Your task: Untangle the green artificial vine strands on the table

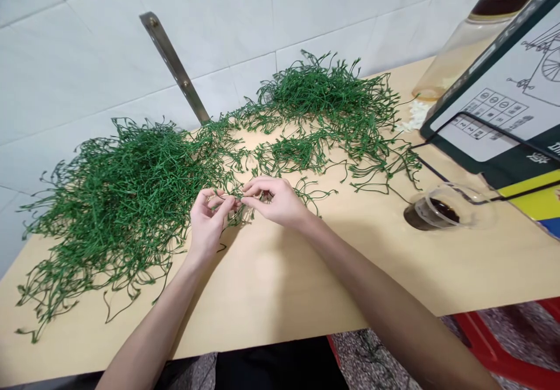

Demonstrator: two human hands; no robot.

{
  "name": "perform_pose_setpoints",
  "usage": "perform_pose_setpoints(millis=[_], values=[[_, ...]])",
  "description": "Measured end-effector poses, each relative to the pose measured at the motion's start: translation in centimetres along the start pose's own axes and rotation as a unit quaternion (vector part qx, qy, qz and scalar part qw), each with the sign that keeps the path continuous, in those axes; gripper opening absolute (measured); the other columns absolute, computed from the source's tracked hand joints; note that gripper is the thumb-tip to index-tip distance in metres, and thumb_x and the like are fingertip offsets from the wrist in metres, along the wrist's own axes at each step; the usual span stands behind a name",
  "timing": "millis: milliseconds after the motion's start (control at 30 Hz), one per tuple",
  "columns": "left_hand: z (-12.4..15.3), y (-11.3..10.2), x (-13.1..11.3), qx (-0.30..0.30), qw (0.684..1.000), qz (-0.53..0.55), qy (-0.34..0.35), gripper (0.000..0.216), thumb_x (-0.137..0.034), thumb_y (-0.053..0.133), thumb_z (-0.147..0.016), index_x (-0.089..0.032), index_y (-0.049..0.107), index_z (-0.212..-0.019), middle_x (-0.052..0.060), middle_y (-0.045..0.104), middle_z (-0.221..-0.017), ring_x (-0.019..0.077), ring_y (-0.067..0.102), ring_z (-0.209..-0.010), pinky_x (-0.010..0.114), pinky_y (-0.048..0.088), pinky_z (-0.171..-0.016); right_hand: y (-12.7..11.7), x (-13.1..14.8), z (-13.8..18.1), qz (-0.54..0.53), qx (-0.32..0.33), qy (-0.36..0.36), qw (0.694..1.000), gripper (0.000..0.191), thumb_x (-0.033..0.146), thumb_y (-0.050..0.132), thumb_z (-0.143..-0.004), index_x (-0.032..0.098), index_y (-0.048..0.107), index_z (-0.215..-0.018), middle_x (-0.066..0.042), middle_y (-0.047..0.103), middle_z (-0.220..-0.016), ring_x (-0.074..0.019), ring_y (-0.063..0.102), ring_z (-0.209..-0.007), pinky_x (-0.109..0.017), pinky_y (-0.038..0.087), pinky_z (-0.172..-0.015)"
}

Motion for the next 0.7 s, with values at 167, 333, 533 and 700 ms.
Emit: perform_pose_setpoints(millis=[167,333,533,700], values=[[0.03,0.17,0.14,0.017,1.0,0.016,-0.013,0.041,-0.036,0.081,-0.071,-0.02,0.051,-0.093,-0.004,0.068,-0.071,0.012,0.069,-0.064,0.027,0.059,-0.07,0.14,-0.24,0.32,-0.052,0.017,0.07,0.996,0.013,0.028,0.068,-0.078,0.015,0.066,-0.079,-0.007,0.071,-0.087,-0.0065,0.045,-0.05,-0.024,0.038,-0.049],[0.17,0.11,-0.22,0.017,1.0,-0.013,0.006,0.038,-0.036,0.081,-0.072,-0.02,0.05,-0.088,-0.003,0.066,-0.075,0.0088,0.063,-0.061,0.02,0.053,-0.06,0.14,-0.15,0.31,-0.048,0.051,0.076,0.995,0.022,0.03,0.07,-0.076,0.015,0.066,-0.091,0.003,0.055,-0.062,-0.0068,0.041,-0.05,-0.022,0.034,-0.048],[0.21,0.18,-0.42,0.014,0.999,-0.006,0.036,0.042,-0.037,0.08,-0.072,-0.021,0.041,-0.075,-0.002,0.067,-0.075,0.0091,0.062,-0.063,0.021,0.051,-0.062,-0.02,-0.55,0.09,-0.057,0.01,0.08,0.995,0.025,0.038,0.079,-0.068,0.015,0.069,-0.072,-0.004,0.067,-0.07,-0.0096,0.048,-0.053,-0.025,0.038,-0.048],[-0.35,-0.38,-0.15,0.006,1.0,0.01,0.022,0.045,-0.037,0.081,-0.07,-0.021,0.04,-0.075,-0.002,0.066,-0.075,0.0077,0.06,-0.059,0.022,0.052,-0.063,-0.01,-0.38,0.24,-0.087,0.023,0.08,0.993,0.025,0.036,0.077,-0.071,0.014,0.068,-0.063,-0.017,0.075,-0.106,-0.0078,0.054,-0.048,-0.027,0.045,-0.047]])
Point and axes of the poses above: each hand's wrist, its own z-axis away from the middle knuckle, its own y-axis out of the palm, x = y × z, the point moved 4 cm from there along -z, towards the middle knuckle
